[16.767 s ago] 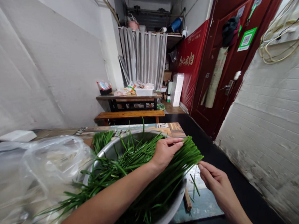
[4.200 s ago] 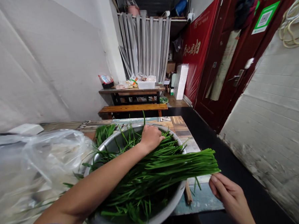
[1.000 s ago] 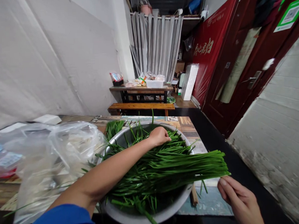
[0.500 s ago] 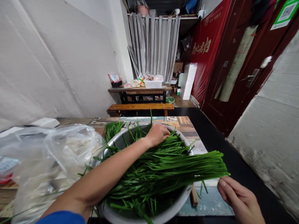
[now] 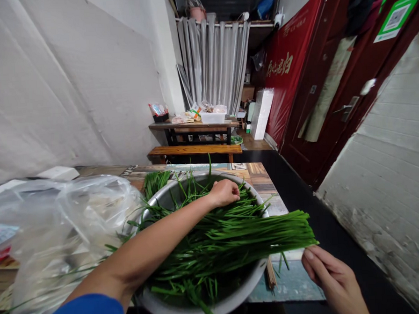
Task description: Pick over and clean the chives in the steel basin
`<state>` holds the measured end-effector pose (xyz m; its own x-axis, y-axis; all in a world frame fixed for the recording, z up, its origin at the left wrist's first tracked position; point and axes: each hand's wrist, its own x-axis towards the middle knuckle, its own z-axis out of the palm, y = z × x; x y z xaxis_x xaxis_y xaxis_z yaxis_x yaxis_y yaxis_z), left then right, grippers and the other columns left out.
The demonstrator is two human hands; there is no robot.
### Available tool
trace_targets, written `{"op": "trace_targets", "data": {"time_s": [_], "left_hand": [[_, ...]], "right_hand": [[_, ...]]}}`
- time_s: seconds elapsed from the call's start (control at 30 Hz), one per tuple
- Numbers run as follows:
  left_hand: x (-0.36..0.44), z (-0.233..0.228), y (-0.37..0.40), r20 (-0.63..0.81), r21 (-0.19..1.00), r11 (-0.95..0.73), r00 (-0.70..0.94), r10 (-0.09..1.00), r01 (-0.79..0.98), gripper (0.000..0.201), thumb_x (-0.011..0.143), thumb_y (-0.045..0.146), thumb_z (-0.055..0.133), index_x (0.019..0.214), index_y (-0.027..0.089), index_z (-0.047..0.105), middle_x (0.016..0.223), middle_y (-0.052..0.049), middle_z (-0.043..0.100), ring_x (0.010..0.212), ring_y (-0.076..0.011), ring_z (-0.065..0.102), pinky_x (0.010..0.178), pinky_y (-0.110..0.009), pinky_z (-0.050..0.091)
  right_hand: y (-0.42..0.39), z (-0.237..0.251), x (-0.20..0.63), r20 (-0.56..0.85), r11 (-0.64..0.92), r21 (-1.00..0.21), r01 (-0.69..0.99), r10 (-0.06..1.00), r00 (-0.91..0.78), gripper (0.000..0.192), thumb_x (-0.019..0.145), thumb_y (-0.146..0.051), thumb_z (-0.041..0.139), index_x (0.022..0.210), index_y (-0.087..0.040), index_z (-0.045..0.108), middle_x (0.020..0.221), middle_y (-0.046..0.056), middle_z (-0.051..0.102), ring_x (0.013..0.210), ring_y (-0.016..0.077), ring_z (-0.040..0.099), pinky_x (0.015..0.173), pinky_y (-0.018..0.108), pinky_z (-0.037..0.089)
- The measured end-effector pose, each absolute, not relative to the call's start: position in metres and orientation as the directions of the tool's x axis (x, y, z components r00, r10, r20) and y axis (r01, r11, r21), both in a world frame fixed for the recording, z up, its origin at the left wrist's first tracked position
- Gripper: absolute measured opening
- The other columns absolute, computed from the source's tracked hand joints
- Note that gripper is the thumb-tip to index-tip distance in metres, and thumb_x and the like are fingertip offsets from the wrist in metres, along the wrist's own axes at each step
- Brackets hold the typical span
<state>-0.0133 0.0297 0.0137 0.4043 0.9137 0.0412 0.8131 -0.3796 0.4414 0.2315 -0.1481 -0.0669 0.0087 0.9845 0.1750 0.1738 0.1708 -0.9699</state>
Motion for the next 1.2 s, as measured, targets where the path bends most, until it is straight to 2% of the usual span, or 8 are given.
{"op": "trace_targets", "data": {"time_s": [0.13,0.23,0.3,0.47,0.63,0.77,1.07,1.2], "left_hand": [[-0.017,0.020,0.031,-0.044,0.821,-0.148,0.319,0.947,0.551,0.015,0.062,0.025,0.066,0.070,0.013,0.068,0.067,-0.003,0.065,0.067,-0.0144,0.057,0.066,-0.024,0.041],[-0.020,0.024,0.032,-0.161,0.904,0.013,0.312,0.936,0.427,0.011,0.056,0.016,0.068,0.066,0.012,0.066,0.064,-0.002,0.064,0.065,-0.0130,0.056,0.067,-0.024,0.043],[-0.021,0.024,0.032,-0.190,0.898,0.045,0.294,0.937,0.437,0.011,0.053,0.009,0.066,0.063,0.011,0.065,0.059,-0.001,0.062,0.062,-0.0119,0.054,0.066,-0.024,0.043],[-0.020,0.024,0.030,-0.023,0.882,-0.131,0.319,0.947,0.452,0.010,0.058,0.012,0.064,0.068,0.010,0.064,0.063,-0.002,0.062,0.060,-0.0105,0.053,0.065,-0.023,0.043],[-0.019,0.025,0.034,0.019,0.721,-0.267,0.367,0.930,0.639,0.009,0.056,0.012,0.064,0.065,0.011,0.064,0.061,-0.001,0.062,0.058,-0.0108,0.053,0.057,-0.021,0.041],[-0.023,0.026,0.040,0.002,0.728,-0.220,0.319,0.948,0.649,0.009,0.059,0.013,0.063,0.068,0.010,0.064,0.061,-0.002,0.062,0.058,-0.0111,0.055,0.055,-0.020,0.042],[-0.031,0.028,0.036,-0.195,0.854,0.021,0.284,0.939,0.519,0.029,0.063,0.009,0.060,0.092,0.008,0.062,0.063,-0.005,0.065,0.053,-0.0112,0.057,0.047,-0.020,0.040],[-0.037,0.026,0.033,-0.124,0.775,-0.122,0.339,0.933,0.621,0.021,0.068,0.024,0.060,0.083,0.010,0.066,0.066,-0.005,0.066,0.056,-0.0118,0.058,0.051,-0.020,0.040]], "right_hand": [[-0.146,-0.061,0.229,0.194,0.188,-0.968,0.165,0.981,0.024,0.032,0.086,-0.036,0.049,0.059,-0.019,0.048,0.053,-0.003,0.038,0.048,0.0117,0.035,0.044,0.023,0.029],[-0.144,-0.053,0.226,0.216,0.208,-0.961,0.179,0.976,0.023,0.032,0.085,-0.035,0.050,0.058,-0.019,0.048,0.053,-0.003,0.039,0.048,0.0116,0.036,0.045,0.022,0.030],[-0.144,-0.049,0.225,0.227,0.219,-0.958,0.182,0.974,0.023,0.032,0.085,-0.035,0.050,0.057,-0.019,0.047,0.052,-0.003,0.039,0.048,0.0113,0.035,0.045,0.022,0.030],[-0.142,-0.049,0.225,0.205,0.198,-0.964,0.179,0.978,0.022,0.032,0.085,-0.036,0.050,0.059,-0.018,0.048,0.053,-0.003,0.038,0.048,0.0112,0.035,0.044,0.022,0.030],[-0.141,-0.049,0.225,0.216,0.209,-0.959,0.189,0.976,0.012,0.032,0.085,-0.038,0.049,0.059,-0.018,0.048,0.052,-0.003,0.037,0.048,0.0113,0.035,0.044,0.023,0.030],[-0.141,-0.050,0.226,0.213,0.207,-0.959,0.191,0.977,0.009,0.033,0.085,-0.038,0.049,0.059,-0.019,0.047,0.053,-0.003,0.038,0.049,0.0117,0.037,0.045,0.023,0.032],[-0.140,-0.049,0.225,0.212,0.206,-0.962,0.178,0.977,0.016,0.030,0.085,-0.036,0.050,0.060,-0.018,0.049,0.053,-0.003,0.038,0.048,0.0111,0.036,0.045,0.022,0.031],[-0.141,-0.044,0.224,0.217,0.212,-0.957,0.196,0.976,0.006,0.033,0.085,-0.037,0.049,0.057,-0.019,0.046,0.053,-0.003,0.037,0.048,0.0112,0.034,0.045,0.022,0.030]]}}
